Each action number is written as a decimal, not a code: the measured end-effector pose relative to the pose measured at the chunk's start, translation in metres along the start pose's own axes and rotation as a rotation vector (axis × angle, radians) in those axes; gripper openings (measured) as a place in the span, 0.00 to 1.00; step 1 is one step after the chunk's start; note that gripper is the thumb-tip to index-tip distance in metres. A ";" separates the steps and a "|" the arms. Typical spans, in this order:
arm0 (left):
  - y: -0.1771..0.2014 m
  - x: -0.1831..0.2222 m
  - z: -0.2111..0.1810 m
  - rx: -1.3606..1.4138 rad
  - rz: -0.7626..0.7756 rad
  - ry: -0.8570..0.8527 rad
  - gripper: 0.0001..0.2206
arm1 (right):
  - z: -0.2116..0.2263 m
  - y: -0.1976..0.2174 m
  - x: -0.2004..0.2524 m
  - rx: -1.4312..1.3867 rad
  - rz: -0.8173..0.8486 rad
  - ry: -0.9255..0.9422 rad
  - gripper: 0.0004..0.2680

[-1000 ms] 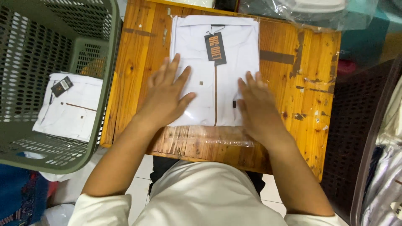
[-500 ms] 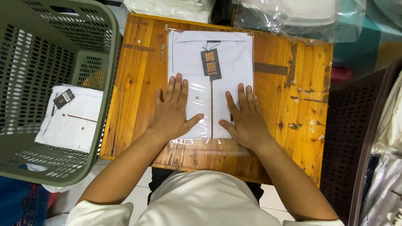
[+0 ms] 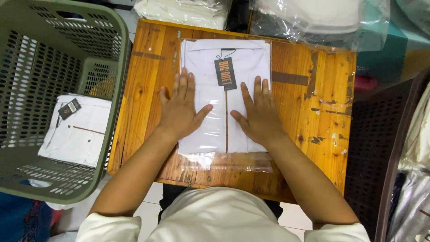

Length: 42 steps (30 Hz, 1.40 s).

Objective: Packaging folded white shirts into clear plastic bags and placing them in a basket.

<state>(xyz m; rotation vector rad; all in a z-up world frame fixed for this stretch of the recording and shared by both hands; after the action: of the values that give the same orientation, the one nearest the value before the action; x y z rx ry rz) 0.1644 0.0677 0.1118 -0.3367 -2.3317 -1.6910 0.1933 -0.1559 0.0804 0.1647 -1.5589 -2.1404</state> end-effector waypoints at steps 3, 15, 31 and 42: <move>0.000 -0.001 -0.001 0.012 -0.033 0.020 0.43 | -0.002 -0.004 -0.001 -0.004 -0.030 0.005 0.29; 0.020 -0.033 -0.006 -0.044 -0.032 0.059 0.42 | -0.035 0.014 -0.054 0.173 -0.387 0.061 0.28; 0.008 -0.078 0.002 0.124 -0.129 0.023 0.36 | -0.023 0.041 -0.080 -0.082 0.041 -0.073 0.30; -0.037 0.013 0.062 0.458 -0.259 0.347 0.25 | -0.038 0.020 0.035 -0.159 -0.075 -0.038 0.24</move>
<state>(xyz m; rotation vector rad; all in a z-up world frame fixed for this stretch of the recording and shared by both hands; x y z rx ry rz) 0.1362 0.1163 0.0643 0.3287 -2.4655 -1.1314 0.1830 -0.2093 0.0916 0.1313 -1.4162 -2.3277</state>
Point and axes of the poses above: each hand's wrist, its own x-axis away from the middle knuckle, its own y-axis out of the back of the hand, z = x × y, the point moved 2 cm from there along -x, towards the middle knuckle
